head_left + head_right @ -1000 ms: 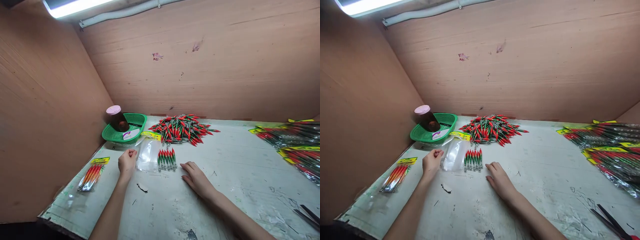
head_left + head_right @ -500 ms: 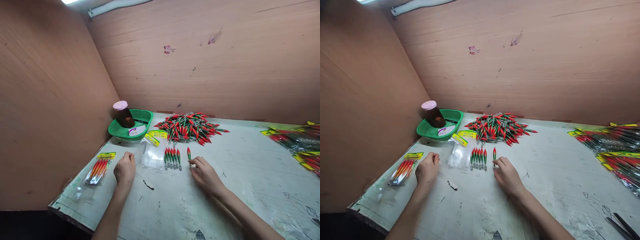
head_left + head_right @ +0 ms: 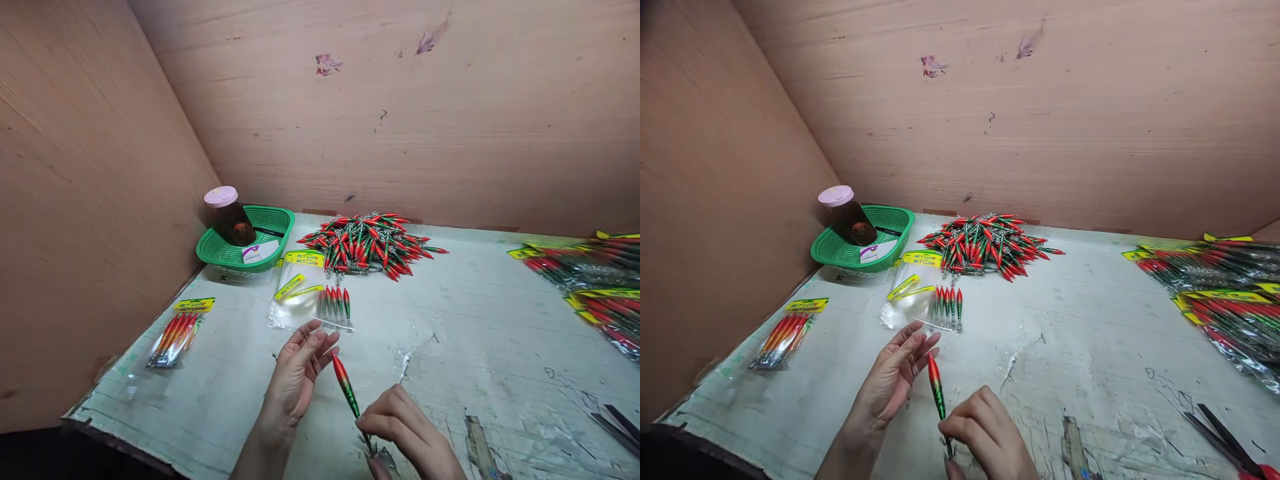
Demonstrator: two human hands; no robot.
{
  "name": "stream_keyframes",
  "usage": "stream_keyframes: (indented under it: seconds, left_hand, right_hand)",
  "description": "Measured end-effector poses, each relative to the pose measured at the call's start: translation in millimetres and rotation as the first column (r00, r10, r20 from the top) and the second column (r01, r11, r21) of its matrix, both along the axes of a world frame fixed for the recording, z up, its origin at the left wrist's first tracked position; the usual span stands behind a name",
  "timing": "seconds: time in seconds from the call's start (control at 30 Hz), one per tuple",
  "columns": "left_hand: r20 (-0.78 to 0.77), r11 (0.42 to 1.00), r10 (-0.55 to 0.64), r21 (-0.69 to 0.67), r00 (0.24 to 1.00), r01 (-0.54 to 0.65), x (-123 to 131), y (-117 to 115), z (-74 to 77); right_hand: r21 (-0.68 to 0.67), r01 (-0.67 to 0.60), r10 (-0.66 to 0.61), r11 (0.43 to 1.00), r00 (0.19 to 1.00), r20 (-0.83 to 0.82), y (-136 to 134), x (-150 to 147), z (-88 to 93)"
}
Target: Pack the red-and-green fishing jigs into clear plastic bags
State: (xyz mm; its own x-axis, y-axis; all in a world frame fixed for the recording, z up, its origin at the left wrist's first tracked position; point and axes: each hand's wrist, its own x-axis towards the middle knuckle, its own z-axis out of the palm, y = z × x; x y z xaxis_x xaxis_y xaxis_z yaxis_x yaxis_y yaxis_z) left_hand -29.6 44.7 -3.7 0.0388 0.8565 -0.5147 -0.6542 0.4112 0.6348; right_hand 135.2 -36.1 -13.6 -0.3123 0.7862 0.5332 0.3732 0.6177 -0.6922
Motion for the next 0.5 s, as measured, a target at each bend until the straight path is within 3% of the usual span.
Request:
stream_keyframes:
  seconds: [0.2,0.37,0.5]
  left_hand:
    - [-0.042,0.998,-0.062,-0.017,0.997,0.062,1.8,-13.8,-4.0]
    - [0.028,0.998,0.061,-0.022,0.998,-0.06,0.2,-18.3,-10.3]
    - [0.131,0.987,0.149,-0.081,0.98,-0.139,5.6,-21.3,-9.7]
  right_hand:
    - [0.098,0.012,-0.026,0.995,0.988,0.151,12.3,7.7,10.6]
    - [0.109,0.014,-0.034,0.994,0.983,0.182,7.0,9.2,12.9]
    - [0.169,0.199,-0.216,0.965,0.972,0.091,0.8,6.1,7.1]
